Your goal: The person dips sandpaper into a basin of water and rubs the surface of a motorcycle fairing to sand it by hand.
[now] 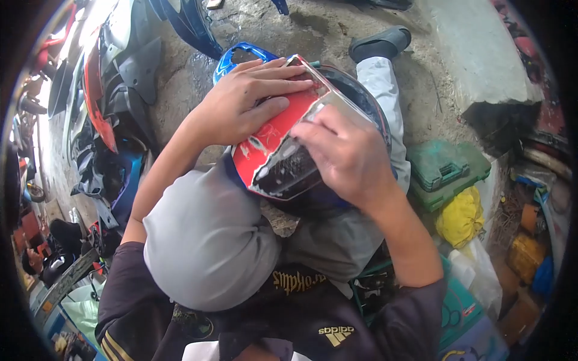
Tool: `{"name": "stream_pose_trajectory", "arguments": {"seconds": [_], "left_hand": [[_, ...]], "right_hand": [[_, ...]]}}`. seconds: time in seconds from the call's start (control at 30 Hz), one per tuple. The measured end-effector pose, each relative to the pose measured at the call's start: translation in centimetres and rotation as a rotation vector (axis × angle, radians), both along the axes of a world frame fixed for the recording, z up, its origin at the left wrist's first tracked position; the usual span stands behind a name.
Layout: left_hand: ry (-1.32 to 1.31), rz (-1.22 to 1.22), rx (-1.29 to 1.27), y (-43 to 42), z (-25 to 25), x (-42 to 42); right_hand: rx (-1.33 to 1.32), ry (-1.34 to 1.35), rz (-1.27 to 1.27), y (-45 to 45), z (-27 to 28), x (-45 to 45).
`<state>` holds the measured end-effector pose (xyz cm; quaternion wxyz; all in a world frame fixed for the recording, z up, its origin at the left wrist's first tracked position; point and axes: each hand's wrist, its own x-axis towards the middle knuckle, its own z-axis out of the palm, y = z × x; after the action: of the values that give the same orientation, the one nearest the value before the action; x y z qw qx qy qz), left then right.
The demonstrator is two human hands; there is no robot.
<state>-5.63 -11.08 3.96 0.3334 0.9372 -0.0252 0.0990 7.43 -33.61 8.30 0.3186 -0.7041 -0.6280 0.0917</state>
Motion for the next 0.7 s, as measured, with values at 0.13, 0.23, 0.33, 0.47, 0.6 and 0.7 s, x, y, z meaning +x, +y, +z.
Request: {"name": "stream_pose_trajectory", "arguments": {"seconds": [0.13, 0.23, 0.33, 0.47, 0.6, 0.7], "left_hand": [[-0.013, 0.031, -0.011, -0.1, -0.1, -0.1], [-0.014, 0.024, -0.050, 0.1, 0.0, 0.0], [0.004, 0.034, -0.027, 0.1, 0.1, 0.0], [0.016, 0.036, -0.039, 0.1, 0.2, 0.0], [0.007, 0.025, -0.037, 0.1, 0.2, 0.0], [0.002, 0.039, -0.015, 0.1, 0.0, 0.0]], "right_hand": [[-0.050, -0.001, -0.001, 1.5, -0.5, 2.4], [-0.069, -0.043, 0.068, 1.4, 1.0, 1.1], [-0.097, 0.095, -0.043, 1.8, -1.0, 3.3], [-0.106, -0.037, 0.122, 1.9, 0.9, 1.3], [-0.081, -0.086, 0.050, 2.0, -1.4, 4.1], [-0.110, -0.049, 0.183, 2.2, 1.4, 1.1]]}}
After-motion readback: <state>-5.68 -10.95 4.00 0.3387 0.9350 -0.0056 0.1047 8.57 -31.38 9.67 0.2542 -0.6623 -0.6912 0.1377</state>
